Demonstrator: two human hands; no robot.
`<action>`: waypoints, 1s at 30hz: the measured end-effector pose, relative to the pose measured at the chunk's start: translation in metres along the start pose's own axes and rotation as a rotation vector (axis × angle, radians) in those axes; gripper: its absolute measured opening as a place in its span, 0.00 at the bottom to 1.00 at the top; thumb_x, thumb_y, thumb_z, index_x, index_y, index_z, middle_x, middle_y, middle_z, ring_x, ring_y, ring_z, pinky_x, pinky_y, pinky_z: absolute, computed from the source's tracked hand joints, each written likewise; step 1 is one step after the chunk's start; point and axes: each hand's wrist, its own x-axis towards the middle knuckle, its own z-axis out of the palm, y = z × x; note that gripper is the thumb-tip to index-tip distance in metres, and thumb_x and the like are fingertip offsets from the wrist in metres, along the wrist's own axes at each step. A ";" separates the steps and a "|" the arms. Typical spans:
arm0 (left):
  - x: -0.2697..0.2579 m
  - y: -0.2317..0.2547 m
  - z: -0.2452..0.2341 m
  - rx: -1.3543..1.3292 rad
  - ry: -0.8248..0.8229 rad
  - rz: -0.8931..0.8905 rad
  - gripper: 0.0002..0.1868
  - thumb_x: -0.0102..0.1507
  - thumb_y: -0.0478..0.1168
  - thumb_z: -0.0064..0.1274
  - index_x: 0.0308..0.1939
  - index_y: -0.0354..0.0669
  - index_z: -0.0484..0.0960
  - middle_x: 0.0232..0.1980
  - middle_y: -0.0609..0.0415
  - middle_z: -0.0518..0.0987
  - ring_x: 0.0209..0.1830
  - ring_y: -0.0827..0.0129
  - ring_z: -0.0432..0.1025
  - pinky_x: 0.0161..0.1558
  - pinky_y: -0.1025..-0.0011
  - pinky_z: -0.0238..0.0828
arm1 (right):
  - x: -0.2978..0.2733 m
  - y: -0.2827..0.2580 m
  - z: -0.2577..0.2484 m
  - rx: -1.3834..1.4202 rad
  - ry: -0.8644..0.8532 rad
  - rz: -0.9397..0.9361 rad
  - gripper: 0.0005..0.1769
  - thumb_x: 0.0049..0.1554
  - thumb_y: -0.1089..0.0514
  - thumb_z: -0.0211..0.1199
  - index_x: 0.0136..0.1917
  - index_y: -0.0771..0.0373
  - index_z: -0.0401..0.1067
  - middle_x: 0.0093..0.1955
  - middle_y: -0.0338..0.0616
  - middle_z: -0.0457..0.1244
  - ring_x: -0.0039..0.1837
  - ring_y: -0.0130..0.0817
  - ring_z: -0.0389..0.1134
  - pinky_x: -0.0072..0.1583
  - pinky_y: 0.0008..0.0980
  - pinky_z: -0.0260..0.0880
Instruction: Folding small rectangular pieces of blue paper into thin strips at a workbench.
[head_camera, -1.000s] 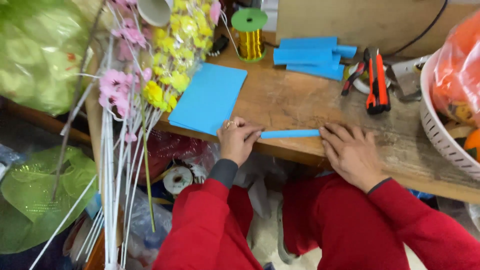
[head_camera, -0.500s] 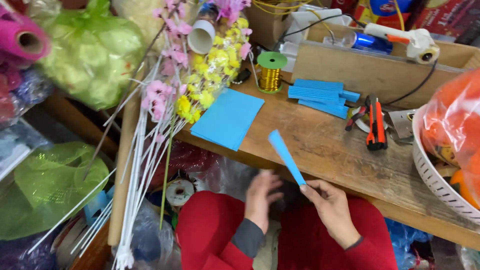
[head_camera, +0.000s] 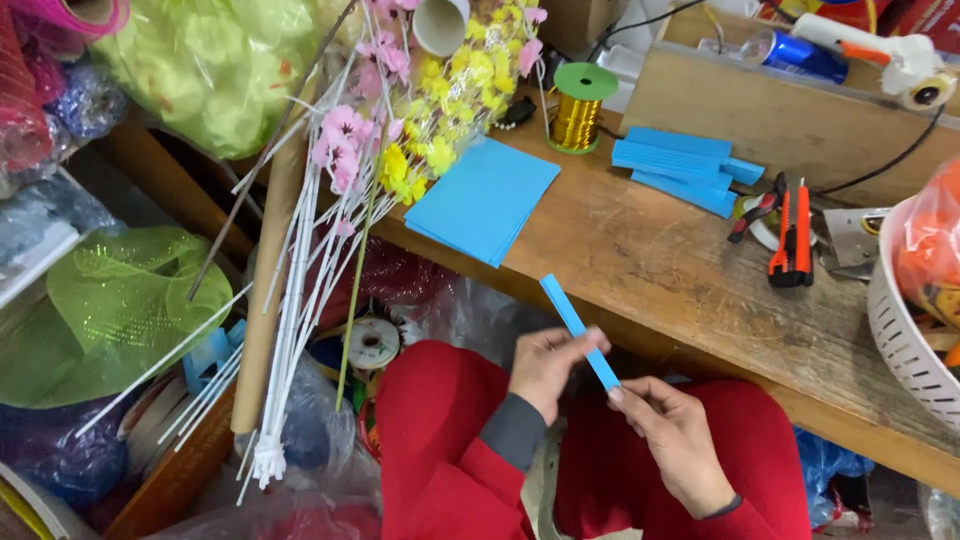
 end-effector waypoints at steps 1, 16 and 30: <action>0.009 -0.001 -0.006 -0.062 0.051 0.007 0.07 0.59 0.37 0.67 0.34 0.34 0.91 0.34 0.46 0.88 0.37 0.67 0.81 0.50 0.67 0.79 | -0.003 0.005 -0.004 -0.020 0.005 0.013 0.06 0.55 0.65 0.73 0.45 0.72 0.83 0.33 0.48 0.68 0.35 0.29 0.56 0.38 0.27 0.53; 0.009 0.074 -0.038 -0.162 0.538 -0.033 0.20 0.66 0.48 0.58 0.49 0.32 0.89 0.47 0.43 0.88 0.45 0.61 0.82 0.47 0.66 0.77 | 0.030 0.005 -0.049 -0.514 0.022 -0.380 0.05 0.51 0.59 0.76 0.42 0.57 0.87 0.39 0.34 0.76 0.44 0.22 0.73 0.52 0.23 0.71; 0.040 0.061 -0.091 -0.228 0.613 0.073 0.18 0.68 0.48 0.56 0.42 0.34 0.89 0.40 0.47 0.87 0.39 0.64 0.79 0.41 0.68 0.73 | 0.166 -0.099 0.106 -1.233 -0.137 -1.205 0.16 0.57 0.47 0.67 0.53 0.59 0.79 0.61 0.52 0.69 0.60 0.55 0.67 0.63 0.53 0.64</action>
